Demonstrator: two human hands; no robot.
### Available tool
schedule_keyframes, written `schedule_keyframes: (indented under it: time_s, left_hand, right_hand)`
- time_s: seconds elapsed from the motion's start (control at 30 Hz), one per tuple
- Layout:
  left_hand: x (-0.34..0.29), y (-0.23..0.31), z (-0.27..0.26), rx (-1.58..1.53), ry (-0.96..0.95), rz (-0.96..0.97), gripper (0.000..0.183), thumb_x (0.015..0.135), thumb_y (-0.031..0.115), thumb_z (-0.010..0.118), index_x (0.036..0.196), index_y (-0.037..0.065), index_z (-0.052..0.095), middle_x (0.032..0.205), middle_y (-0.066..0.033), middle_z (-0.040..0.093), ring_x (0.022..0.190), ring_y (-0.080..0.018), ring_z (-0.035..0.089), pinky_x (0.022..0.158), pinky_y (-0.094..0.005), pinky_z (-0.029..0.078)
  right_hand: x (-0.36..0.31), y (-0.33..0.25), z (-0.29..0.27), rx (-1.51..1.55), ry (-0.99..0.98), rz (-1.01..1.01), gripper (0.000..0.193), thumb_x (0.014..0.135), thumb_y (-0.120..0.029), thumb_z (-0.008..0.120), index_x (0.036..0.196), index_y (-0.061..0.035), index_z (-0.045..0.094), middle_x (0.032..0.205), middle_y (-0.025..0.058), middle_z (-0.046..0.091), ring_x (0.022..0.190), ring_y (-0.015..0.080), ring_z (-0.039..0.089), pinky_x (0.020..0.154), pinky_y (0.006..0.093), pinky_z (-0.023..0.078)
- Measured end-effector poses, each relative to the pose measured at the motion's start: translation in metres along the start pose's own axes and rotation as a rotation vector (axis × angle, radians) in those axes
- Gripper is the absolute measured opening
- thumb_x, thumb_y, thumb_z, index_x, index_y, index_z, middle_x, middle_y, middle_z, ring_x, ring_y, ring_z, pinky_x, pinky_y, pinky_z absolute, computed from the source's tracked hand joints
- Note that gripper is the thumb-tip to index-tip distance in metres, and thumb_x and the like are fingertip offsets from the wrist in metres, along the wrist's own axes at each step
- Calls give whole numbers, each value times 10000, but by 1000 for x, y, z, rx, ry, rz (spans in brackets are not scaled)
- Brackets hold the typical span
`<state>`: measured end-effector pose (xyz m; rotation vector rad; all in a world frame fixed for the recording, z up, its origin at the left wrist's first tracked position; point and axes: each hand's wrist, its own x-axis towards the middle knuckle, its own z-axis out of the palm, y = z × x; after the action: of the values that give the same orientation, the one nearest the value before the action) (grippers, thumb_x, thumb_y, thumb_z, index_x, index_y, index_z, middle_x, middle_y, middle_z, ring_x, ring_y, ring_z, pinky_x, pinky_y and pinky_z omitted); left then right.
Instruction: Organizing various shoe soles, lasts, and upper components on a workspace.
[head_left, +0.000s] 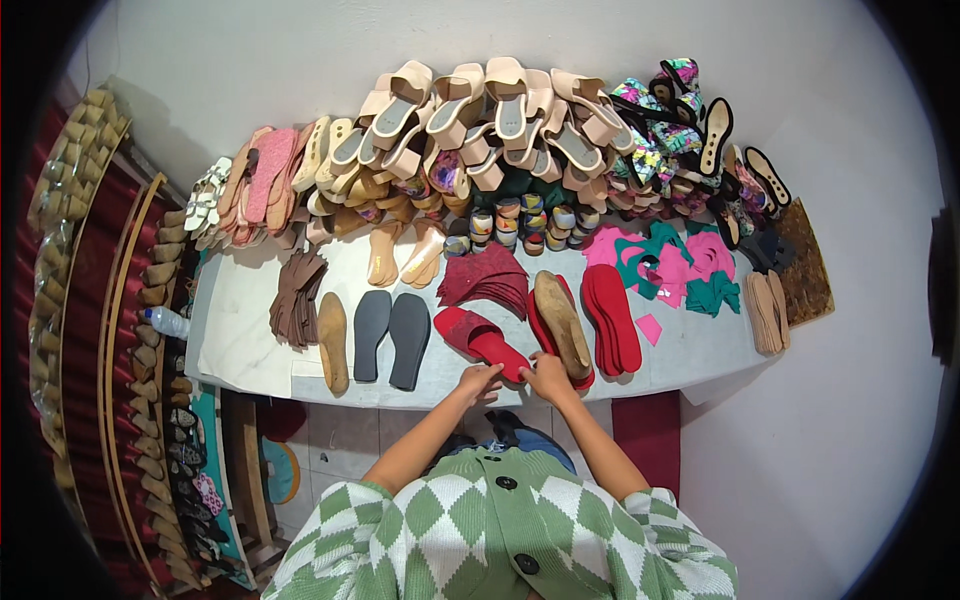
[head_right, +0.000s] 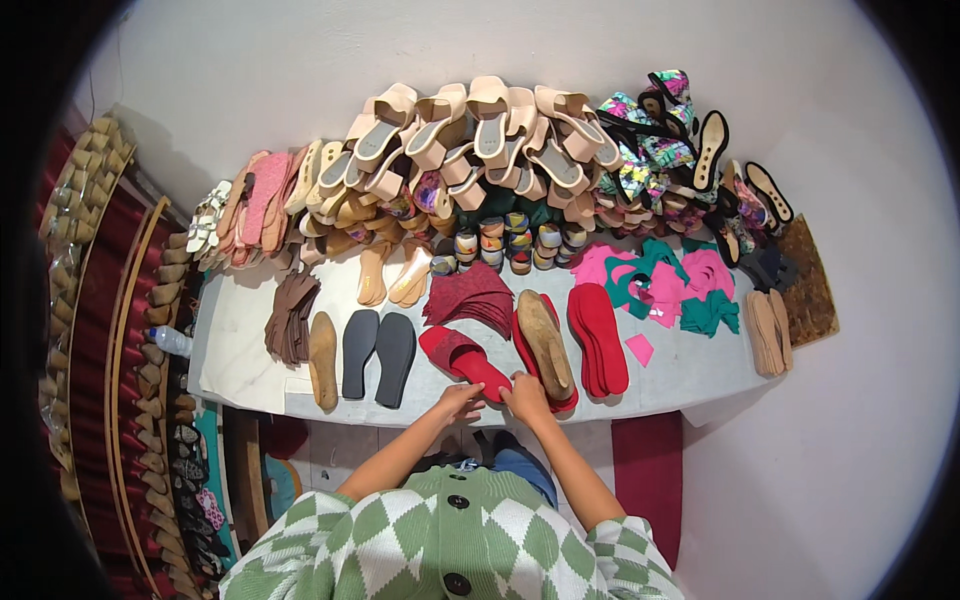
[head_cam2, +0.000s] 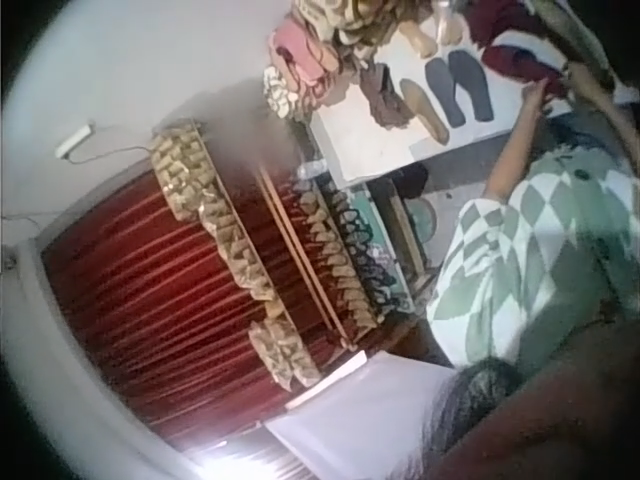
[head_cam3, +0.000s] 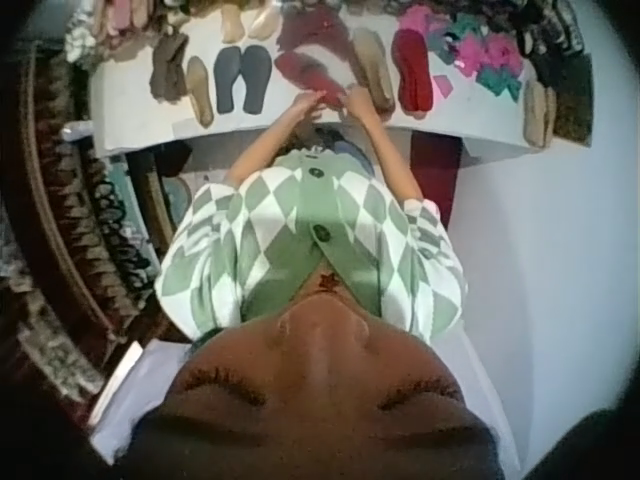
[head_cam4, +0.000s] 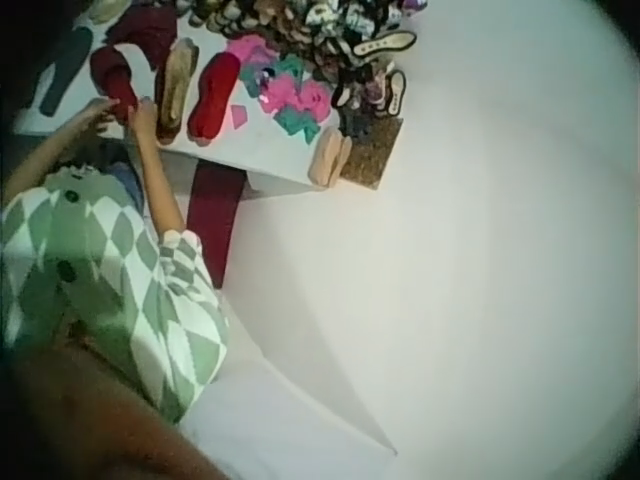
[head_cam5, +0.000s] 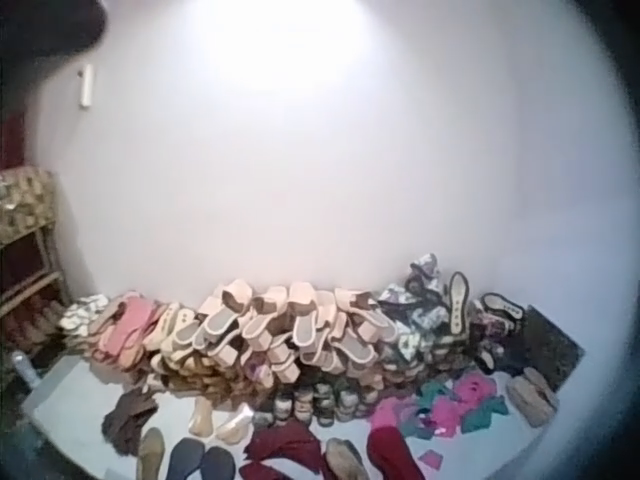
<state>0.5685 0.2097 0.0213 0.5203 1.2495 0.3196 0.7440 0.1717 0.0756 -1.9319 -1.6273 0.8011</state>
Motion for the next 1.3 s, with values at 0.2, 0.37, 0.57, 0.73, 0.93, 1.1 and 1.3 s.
schedule_keyframes:
  time_s: [0.2,0.37,0.57,0.73,0.93,1.1,1.3]
  left_hand:
    - [8,18,-71,213,72,68,228,769,219,635,928,65,584,800,-39,616,702,-148,621,551,-314,510]
    - [13,48,-110,712,472,557,245,743,122,619,950,2,565,791,-109,635,705,-230,631,624,-335,505]
    - [32,90,-110,969,537,931,294,727,121,633,983,-15,590,876,-180,624,814,-322,600,744,-384,470]
    - [44,110,-90,1282,451,702,356,745,193,665,1059,33,614,1002,-191,608,930,-344,559,857,-429,432]
    - [61,134,-98,1370,357,477,328,740,308,709,946,65,633,964,-163,636,930,-328,599,787,-413,475]
    - [72,135,-106,1429,369,412,328,706,328,741,892,82,627,884,-157,646,875,-329,613,743,-408,476]
    - [55,127,-90,1377,505,506,287,673,284,758,839,74,653,889,-140,657,864,-308,629,741,-399,490]
  right_hand:
    - [-1,17,27,-111,-139,366,586,749,-438,657,1007,82,582,915,270,622,873,343,630,749,403,494]
    - [2,28,31,354,-249,593,547,728,-419,691,971,62,597,819,169,633,683,239,648,543,352,536]
    - [-2,20,46,672,-151,805,411,729,-314,714,928,30,613,771,101,619,625,185,623,491,334,557]
    - [-5,32,59,821,-76,869,386,732,-279,719,932,33,611,784,93,620,686,181,627,539,351,566]
    - [-3,31,51,895,-95,907,384,729,-264,727,927,42,609,823,86,618,723,177,625,605,368,569]
    - [-1,26,47,893,-148,901,322,735,-262,724,888,1,619,786,31,599,629,108,564,556,339,552]
    - [-1,28,43,791,-161,889,399,713,-291,743,942,8,610,803,54,592,678,150,588,586,350,559]
